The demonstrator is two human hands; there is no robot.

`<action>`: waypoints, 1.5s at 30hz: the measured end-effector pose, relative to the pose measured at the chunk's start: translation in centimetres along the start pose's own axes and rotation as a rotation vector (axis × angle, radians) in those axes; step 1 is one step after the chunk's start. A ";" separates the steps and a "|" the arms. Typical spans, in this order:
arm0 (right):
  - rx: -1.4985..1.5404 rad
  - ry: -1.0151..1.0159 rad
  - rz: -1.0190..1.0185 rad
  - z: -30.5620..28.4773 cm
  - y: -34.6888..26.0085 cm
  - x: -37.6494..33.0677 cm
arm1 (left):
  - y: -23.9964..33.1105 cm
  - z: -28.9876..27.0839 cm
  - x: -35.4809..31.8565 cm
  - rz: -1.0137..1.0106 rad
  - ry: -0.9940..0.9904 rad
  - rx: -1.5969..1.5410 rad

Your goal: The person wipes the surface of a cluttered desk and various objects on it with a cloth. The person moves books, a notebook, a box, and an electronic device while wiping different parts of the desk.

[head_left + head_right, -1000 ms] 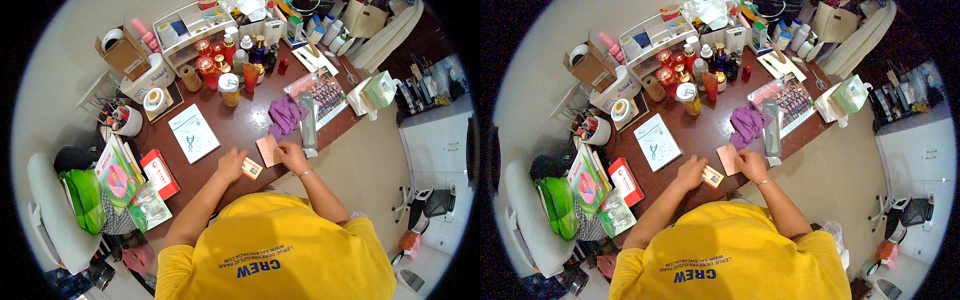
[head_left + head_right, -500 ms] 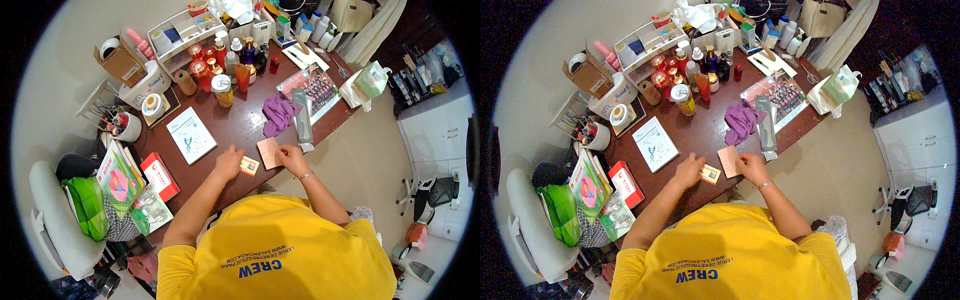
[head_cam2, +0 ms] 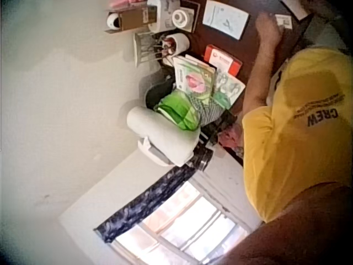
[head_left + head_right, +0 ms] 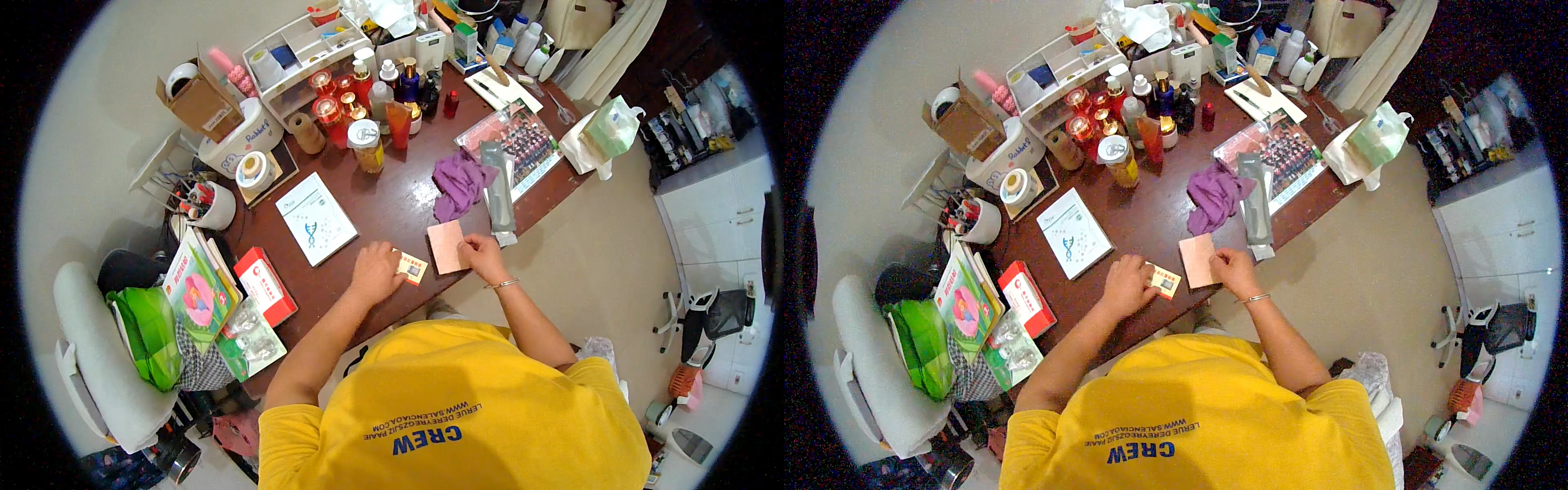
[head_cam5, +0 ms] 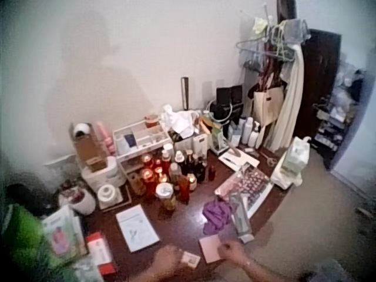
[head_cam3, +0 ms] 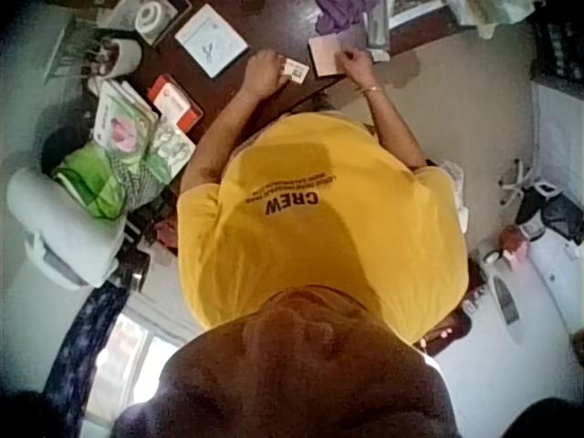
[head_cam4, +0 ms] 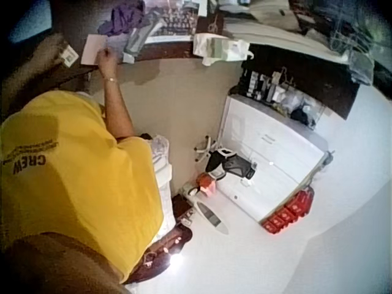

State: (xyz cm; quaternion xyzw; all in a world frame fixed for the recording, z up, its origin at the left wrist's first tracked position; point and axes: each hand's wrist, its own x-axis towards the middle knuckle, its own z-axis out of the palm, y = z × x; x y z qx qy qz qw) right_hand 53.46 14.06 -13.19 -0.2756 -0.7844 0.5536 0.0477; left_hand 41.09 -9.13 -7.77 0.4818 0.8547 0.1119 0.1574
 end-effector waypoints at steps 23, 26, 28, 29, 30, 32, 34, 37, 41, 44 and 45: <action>0.516 0.017 0.131 -1.4 -5.5 -3.1 | 2.5 1.2 -2.4 -0.545 0.207 -1.299; 0.452 -0.138 0.084 0.6 -8.2 -2.6 | 1.4 0.1 -2.0 -0.540 0.154 -1.518; 0.355 -0.203 -0.006 2.1 -9.1 -1.6 | 1.2 0.0 -1.8 -0.563 0.167 -1.673; 0.304 -0.167 -0.052 3.0 -9.3 -1.1 | 1.0 -0.4 -1.8 -0.534 0.161 -1.693; 0.261 -0.174 -0.091 3.1 -9.6 -0.7 | 1.0 -0.9 -1.7 -0.541 0.193 -1.720; 0.179 -0.188 -0.169 3.4 -10.6 0.2 | 1.6 -2.2 -1.6 -0.556 0.257 -1.774; 0.192 -0.238 -0.154 3.6 -11.3 1.3 | 1.5 -3.3 -1.2 -0.545 0.283 -1.757; 0.141 -0.251 -0.160 4.0 -12.2 2.6 | 0.9 -4.0 -0.6 -0.557 0.311 -1.671; 0.118 -0.320 -0.166 3.3 -13.8 5.5 | 0.5 -6.4 1.4 -0.529 0.374 -1.568; 0.507 -0.601 0.088 2.1 -14.0 7.5 | -0.1 -7.3 2.9 -0.360 0.410 -2.022; 0.679 -0.710 0.205 1.8 -14.4 8.2 | -0.1 -7.8 3.3 -0.309 0.387 -2.098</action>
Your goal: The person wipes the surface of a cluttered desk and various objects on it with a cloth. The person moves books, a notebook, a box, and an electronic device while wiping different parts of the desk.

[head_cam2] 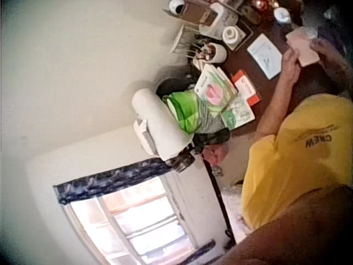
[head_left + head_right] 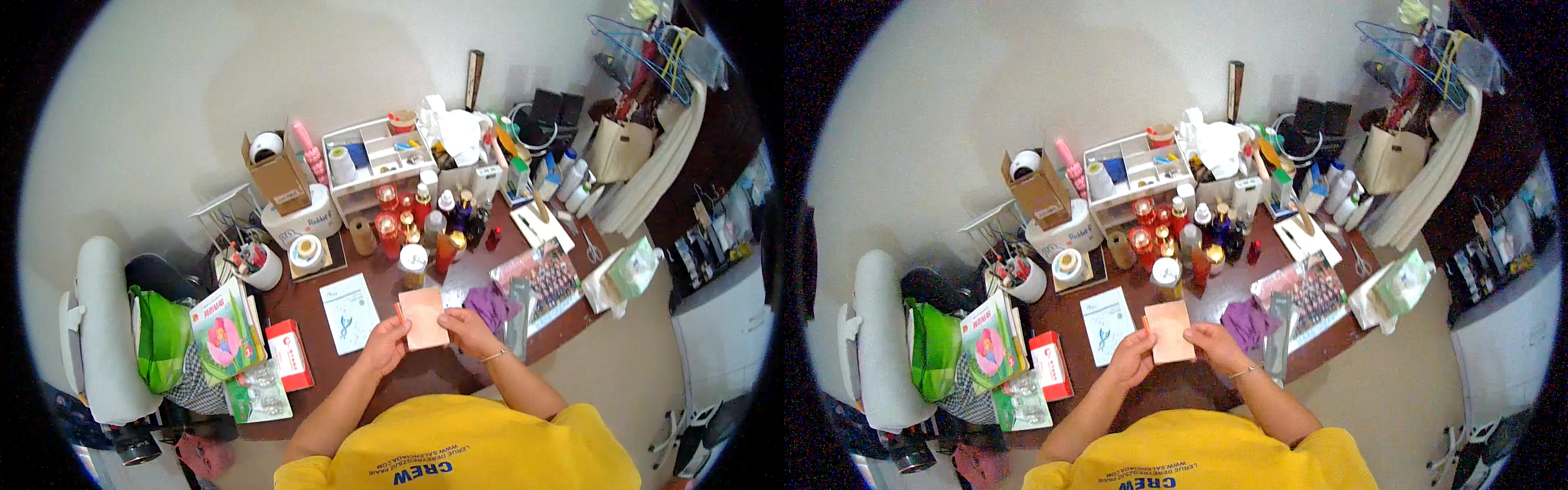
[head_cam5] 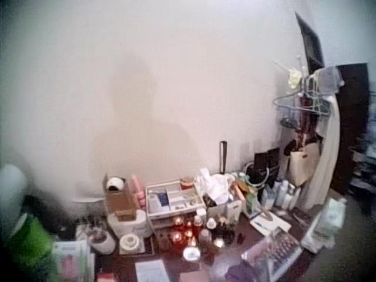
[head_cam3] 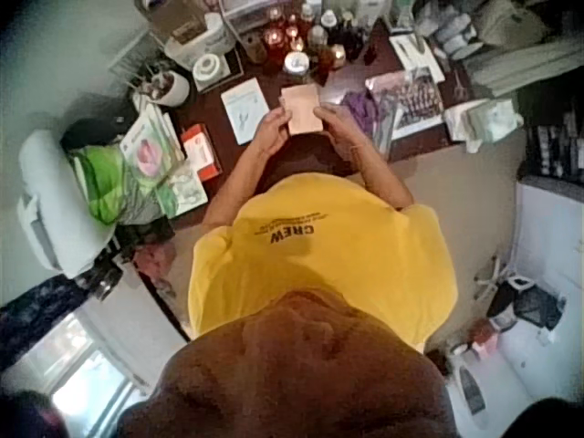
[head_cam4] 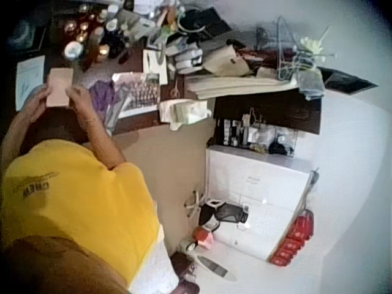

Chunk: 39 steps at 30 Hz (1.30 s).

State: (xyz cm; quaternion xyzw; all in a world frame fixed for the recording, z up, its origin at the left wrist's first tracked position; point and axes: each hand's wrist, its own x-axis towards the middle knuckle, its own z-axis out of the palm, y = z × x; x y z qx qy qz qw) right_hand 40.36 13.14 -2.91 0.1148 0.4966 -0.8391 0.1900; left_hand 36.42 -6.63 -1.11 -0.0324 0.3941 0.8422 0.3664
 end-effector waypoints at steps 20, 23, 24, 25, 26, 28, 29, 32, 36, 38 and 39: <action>-0.773 -0.129 -0.250 1.4 -18.5 15.2 | 11.5 2.5 9.2 0.375 0.253 0.146; -1.293 0.184 -0.688 1.7 -24.8 20.5 | 12.1 1.2 9.2 0.358 0.348 0.109; -1.408 0.251 -0.792 1.4 -26.7 22.3 | 11.9 0.7 9.1 0.348 0.362 0.097; -1.522 0.306 -0.914 1.8 -28.0 24.1 | 11.3 -0.1 8.6 0.343 0.383 0.089; -1.574 0.341 -0.934 1.5 -29.0 25.7 | 10.9 -0.6 8.4 0.323 0.397 0.085; -1.669 0.398 -0.977 1.3 -29.6 29.1 | 9.7 -1.8 8.0 0.299 0.417 0.060; -1.713 0.382 -0.911 1.6 -29.5 30.2 | 9.1 -2.4 7.6 0.285 0.433 0.049; -1.833 0.352 -0.778 1.7 -28.9 32.1 | 7.8 -3.5 6.5 0.240 0.472 0.022; -1.889 0.318 -0.720 1.2 -27.0 32.2 | 6.6 -4.5 5.6 0.211 0.510 0.030; -1.847 0.284 -0.695 0.7 -27.0 32.5 | 6.2 -4.8 5.7 0.208 0.501 0.007; -1.809 0.286 -0.650 0.5 -27.4 32.8 | 6.0 -5.0 5.8 0.204 0.497 -0.003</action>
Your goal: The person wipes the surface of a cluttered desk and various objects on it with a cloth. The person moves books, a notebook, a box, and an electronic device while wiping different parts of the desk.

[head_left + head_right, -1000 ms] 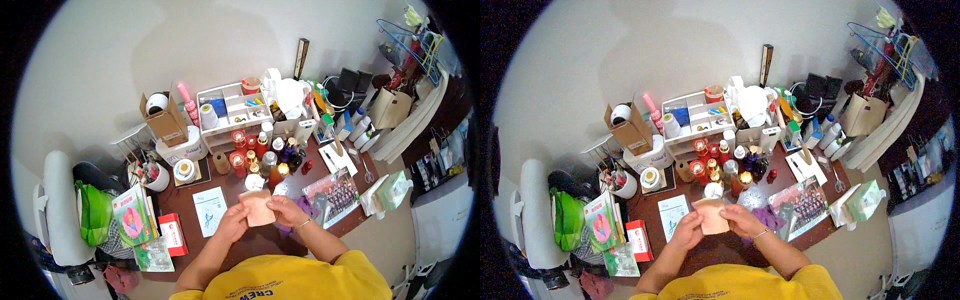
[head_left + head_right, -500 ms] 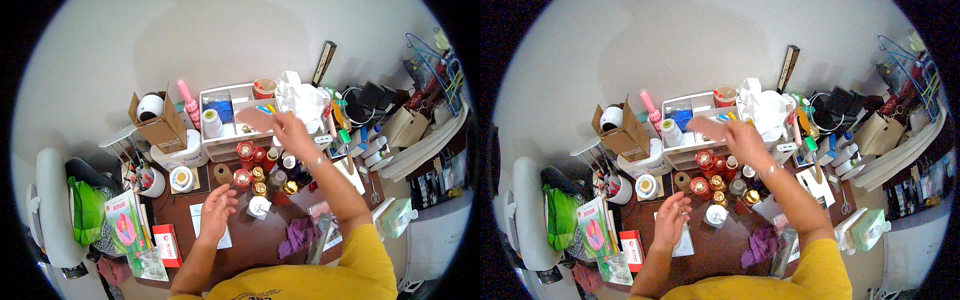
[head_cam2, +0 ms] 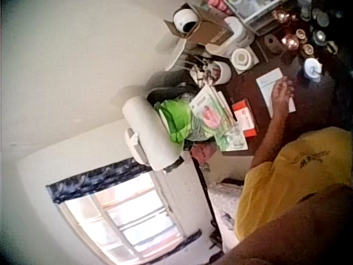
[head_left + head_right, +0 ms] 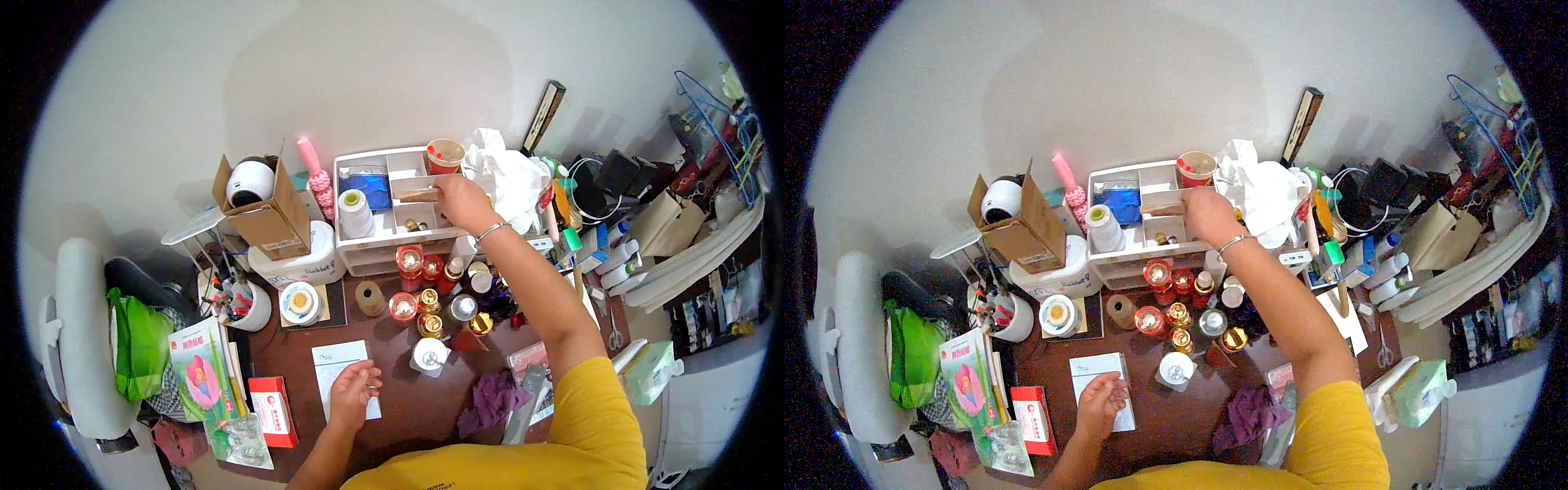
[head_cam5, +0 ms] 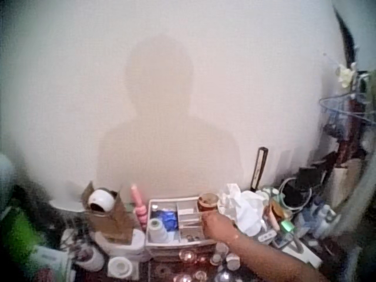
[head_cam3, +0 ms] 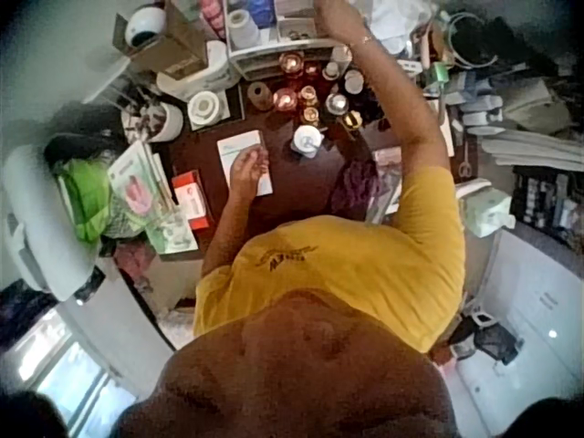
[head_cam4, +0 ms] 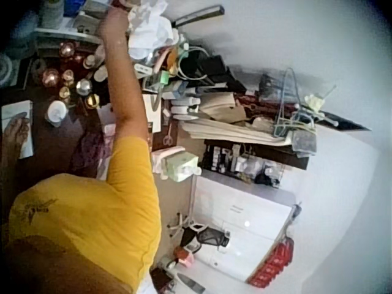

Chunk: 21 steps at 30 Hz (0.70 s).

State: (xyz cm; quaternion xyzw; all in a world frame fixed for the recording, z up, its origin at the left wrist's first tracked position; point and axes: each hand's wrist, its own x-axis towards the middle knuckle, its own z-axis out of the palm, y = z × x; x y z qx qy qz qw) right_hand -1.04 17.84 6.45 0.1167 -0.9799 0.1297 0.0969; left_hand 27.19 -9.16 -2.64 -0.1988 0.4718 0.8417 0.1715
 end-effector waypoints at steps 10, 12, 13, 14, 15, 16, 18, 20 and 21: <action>0.388 0.015 0.095 0.0 0.9 1.9 | -0.7 0.2 0.4 -0.018 -0.021 -0.007; 0.374 -0.005 0.117 0.4 1.6 1.7 | -0.7 0.2 0.5 -0.025 -0.014 0.003; 0.351 -0.004 0.124 1.5 2.5 1.7 | -1.0 0.2 0.5 -0.040 -0.017 -0.003; 0.332 -0.002 0.126 1.7 2.5 1.8 | -1.3 0.0 0.5 -0.050 -0.016 -0.008; 0.333 0.009 0.134 1.7 2.5 1.7 | -1.6 -0.2 0.5 -0.061 -0.016 -0.014; 0.335 0.019 0.143 1.6 2.5 1.6 | -1.8 -0.1 0.3 -0.069 -0.013 -0.002; 0.346 0.089 0.127 0.4 1.1 1.8 | -2.1 0.1 0.0 -0.079 -0.001 0.017; 0.356 0.208 0.090 -1.8 -0.8 2.0 | -2.2 0.3 -0.2 -0.088 -0.004 0.031; 0.311 0.280 0.011 -2.5 -1.2 2.4 | -2.4 0.4 -0.2 -0.094 -0.003 0.039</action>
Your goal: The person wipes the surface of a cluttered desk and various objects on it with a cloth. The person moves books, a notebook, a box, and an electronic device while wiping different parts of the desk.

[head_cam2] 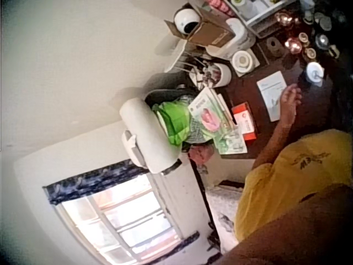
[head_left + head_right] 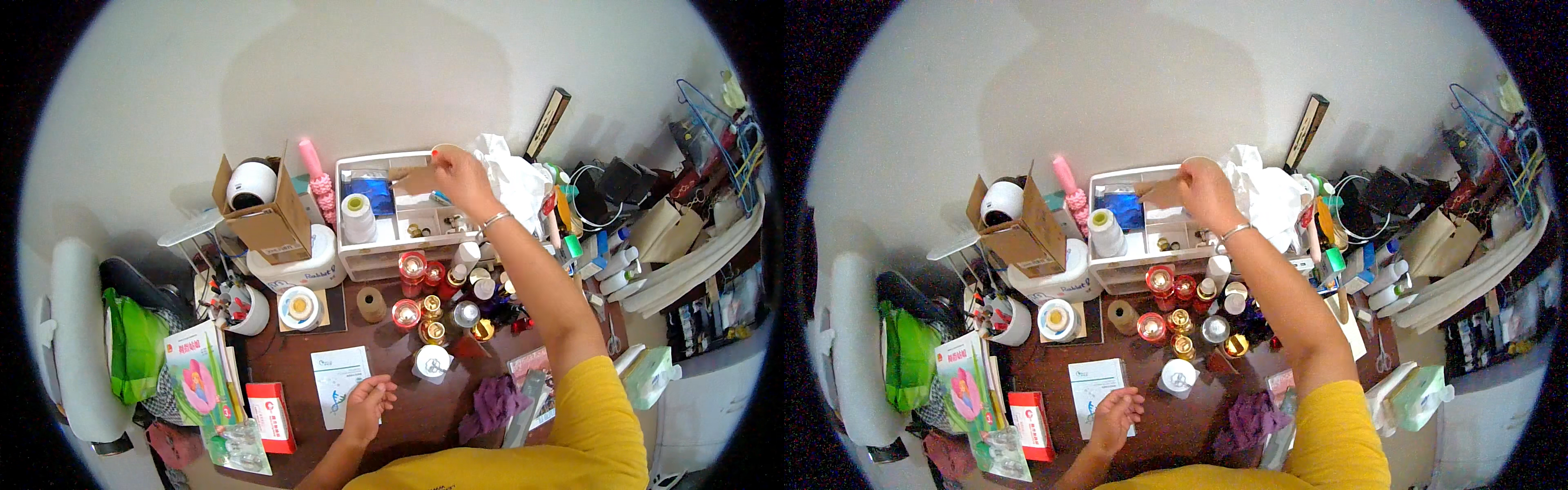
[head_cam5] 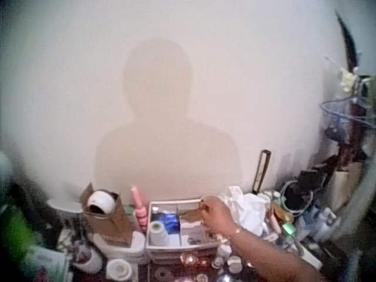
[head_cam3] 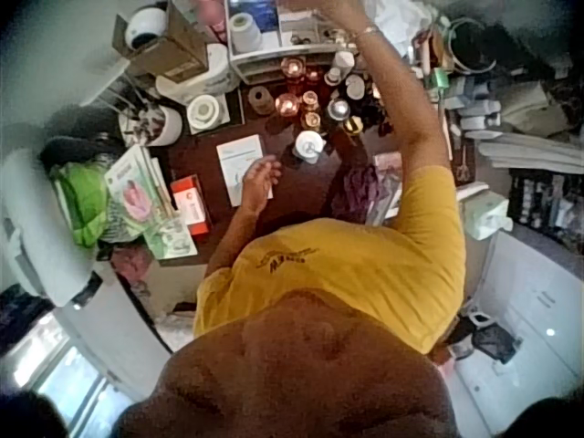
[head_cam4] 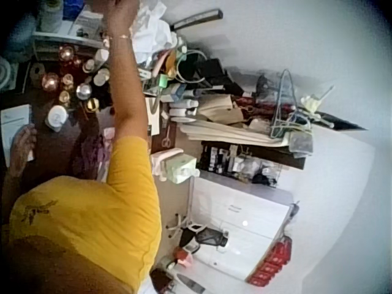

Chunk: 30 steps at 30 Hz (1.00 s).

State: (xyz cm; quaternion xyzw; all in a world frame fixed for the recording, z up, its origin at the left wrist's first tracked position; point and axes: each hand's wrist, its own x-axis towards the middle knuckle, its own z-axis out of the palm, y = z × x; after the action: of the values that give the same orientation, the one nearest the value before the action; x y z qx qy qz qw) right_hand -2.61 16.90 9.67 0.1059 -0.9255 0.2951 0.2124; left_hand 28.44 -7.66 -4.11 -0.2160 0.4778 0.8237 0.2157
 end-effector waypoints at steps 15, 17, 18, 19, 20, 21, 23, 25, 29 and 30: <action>-0.640 -0.361 -0.210 2.1 -4.2 8.0 | -2.2 -1.5 0.0 -0.066 -0.004 -0.049; -0.622 -0.376 -0.167 2.2 -3.9 8.3 | -2.0 -1.6 0.0 -0.082 0.025 -0.037; -0.605 -0.359 -0.189 2.1 -3.7 8.3 | -1.9 -1.5 0.1 -0.089 0.036 -0.030; -0.587 -0.342 -0.210 1.9 -3.4 8.2 | -2.1 -1.6 0.3 -0.091 0.023 -0.044; -0.566 -0.322 -0.233 1.7 -3.4 8.3 | -2.4 -1.9 0.4 -0.089 0.012 -0.055; -0.574 -0.340 -0.220 1.5 -3.4 8.3 | -2.5 -2.0 0.5 -0.088 0.001 -0.066; -0.586 -0.378 -0.194 1.3 -3.6 8.5 | -2.6 -1.7 0.7 -0.090 -0.005 -0.066; -0.581 -0.398 -0.187 1.1 -4.2 8.5 | -2.7 -1.6 0.7 -0.094 -0.005 -0.065; -0.582 -0.459 -0.217 1.8 -4.8 9.1 | -2.6 -1.7 0.7 -0.097 0.013 -0.060; -0.585 -0.443 -0.252 2.3 -4.8 9.3 | -2.6 -1.8 0.7 -0.097 0.018 -0.061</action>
State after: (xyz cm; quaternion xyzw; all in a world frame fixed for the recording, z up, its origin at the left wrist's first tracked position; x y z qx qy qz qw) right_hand -10.11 11.00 14.65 0.2150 -0.9738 -0.0398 0.0630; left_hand 29.58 -7.96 -7.12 -0.2528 0.4434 0.8246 0.2441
